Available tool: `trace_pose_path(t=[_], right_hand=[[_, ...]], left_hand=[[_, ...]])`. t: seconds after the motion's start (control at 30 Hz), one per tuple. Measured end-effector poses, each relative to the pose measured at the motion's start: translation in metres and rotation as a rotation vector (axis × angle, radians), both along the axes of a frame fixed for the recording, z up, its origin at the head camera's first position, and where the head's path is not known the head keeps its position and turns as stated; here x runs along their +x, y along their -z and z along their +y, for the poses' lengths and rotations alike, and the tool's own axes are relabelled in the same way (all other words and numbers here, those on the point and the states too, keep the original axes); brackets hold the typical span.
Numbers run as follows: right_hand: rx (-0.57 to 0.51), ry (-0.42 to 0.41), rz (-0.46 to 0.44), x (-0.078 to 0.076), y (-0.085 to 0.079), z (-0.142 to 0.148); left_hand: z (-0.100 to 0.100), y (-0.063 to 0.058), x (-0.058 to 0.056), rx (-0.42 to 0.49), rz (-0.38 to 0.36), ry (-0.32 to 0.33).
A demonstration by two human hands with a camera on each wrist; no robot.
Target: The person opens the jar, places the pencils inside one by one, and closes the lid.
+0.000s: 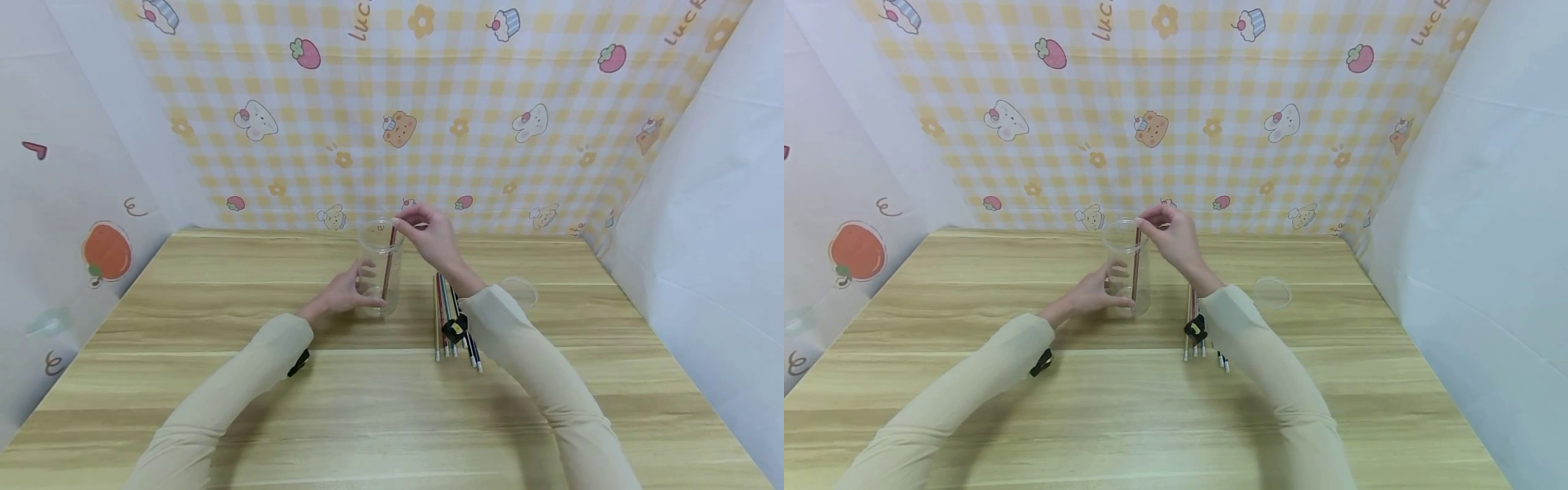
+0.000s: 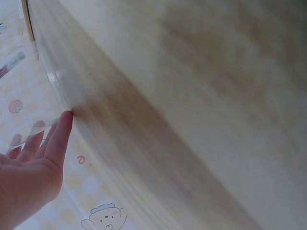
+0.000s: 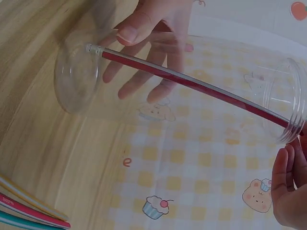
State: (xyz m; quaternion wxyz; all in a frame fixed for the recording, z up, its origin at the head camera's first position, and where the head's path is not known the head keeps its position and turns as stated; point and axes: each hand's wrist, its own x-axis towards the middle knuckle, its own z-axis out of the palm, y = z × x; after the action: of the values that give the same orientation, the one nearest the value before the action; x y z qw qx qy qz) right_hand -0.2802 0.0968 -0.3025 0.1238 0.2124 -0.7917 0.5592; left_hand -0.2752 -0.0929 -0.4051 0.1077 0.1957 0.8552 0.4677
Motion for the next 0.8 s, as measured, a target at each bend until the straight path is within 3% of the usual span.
trace_pose_path(t=[0.27, 0.47, 0.63, 0.8], right_hand=[[-0.034, 0.084, -0.007, -0.004, 0.003, 0.003], [-0.164, 0.141, -0.120, -0.007, 0.000, 0.016], [-0.219, 0.111, -0.163, -0.013, 0.003, 0.034], [-0.179, 0.057, -0.252, -0.018, 0.012, 0.056]], left_hand=[[0.001, 0.001, 0.000, 0.036, -0.023, 0.011], [0.001, -0.001, 0.000, 0.007, -0.027, -0.010], [0.000, -0.001, 0.000, 0.006, -0.023, -0.014], [0.000, 0.000, -0.001, 0.010, -0.024, -0.009]])
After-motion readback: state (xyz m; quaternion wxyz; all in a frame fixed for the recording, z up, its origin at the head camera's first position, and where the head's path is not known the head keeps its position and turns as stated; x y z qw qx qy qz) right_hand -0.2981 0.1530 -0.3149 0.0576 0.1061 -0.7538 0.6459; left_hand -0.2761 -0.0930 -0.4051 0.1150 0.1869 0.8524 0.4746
